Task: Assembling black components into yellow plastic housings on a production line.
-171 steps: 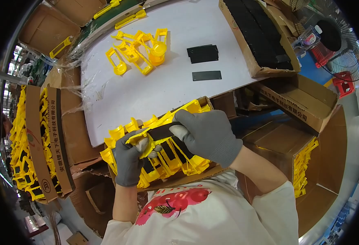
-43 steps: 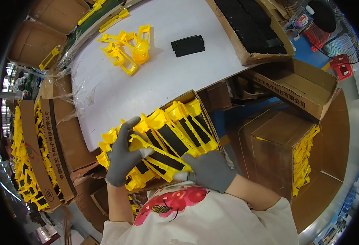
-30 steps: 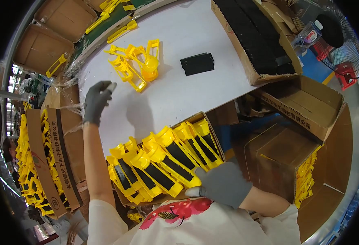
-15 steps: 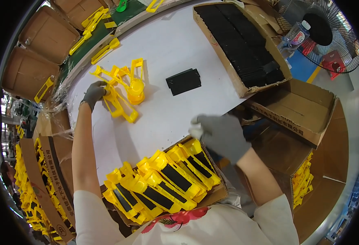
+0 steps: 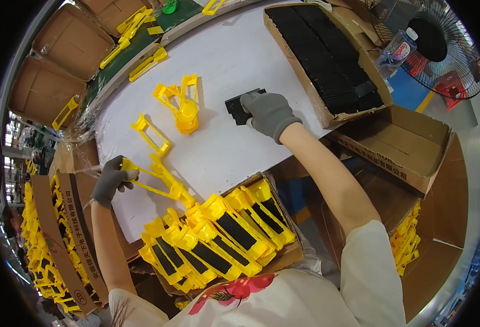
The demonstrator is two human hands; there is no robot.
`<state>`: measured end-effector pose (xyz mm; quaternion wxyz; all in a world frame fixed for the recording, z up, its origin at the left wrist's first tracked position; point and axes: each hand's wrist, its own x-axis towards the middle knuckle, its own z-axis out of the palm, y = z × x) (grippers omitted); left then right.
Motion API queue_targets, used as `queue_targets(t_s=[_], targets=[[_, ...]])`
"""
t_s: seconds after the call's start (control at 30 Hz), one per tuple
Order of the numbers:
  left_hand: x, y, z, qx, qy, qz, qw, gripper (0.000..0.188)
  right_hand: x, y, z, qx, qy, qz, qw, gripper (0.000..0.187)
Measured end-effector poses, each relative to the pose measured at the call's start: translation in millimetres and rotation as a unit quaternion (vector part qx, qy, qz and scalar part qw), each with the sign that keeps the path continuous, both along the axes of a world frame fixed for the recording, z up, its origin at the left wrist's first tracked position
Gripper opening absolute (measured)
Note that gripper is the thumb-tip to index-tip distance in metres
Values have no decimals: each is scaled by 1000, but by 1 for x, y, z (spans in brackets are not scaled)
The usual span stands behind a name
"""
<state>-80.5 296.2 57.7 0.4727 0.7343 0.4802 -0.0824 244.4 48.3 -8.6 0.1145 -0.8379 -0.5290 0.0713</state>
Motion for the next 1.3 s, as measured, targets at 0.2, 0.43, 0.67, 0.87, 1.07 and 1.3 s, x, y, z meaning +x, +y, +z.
queue_targets(t_s=[0.2,0.43,0.67,0.87,1.07,1.3], targets=[[-58,-38,16,-82,-235,117,961,34,-29,-26,42,122,361,-156,911,27],[-41,-153,0,-139,-355,203,902,31,-96,-83,106,214,567,-12,795,14],[-21,-216,4,-202,-397,218,869,31,-144,-97,96,168,598,-66,781,19],[-24,-226,-4,-220,-399,216,864,29,-147,-99,100,93,507,-10,857,14],[-22,-233,-3,-232,-382,195,873,27,-157,-104,75,190,302,61,932,16],[-16,-245,-1,-244,-348,216,879,25,-162,-114,61,190,265,57,944,18]])
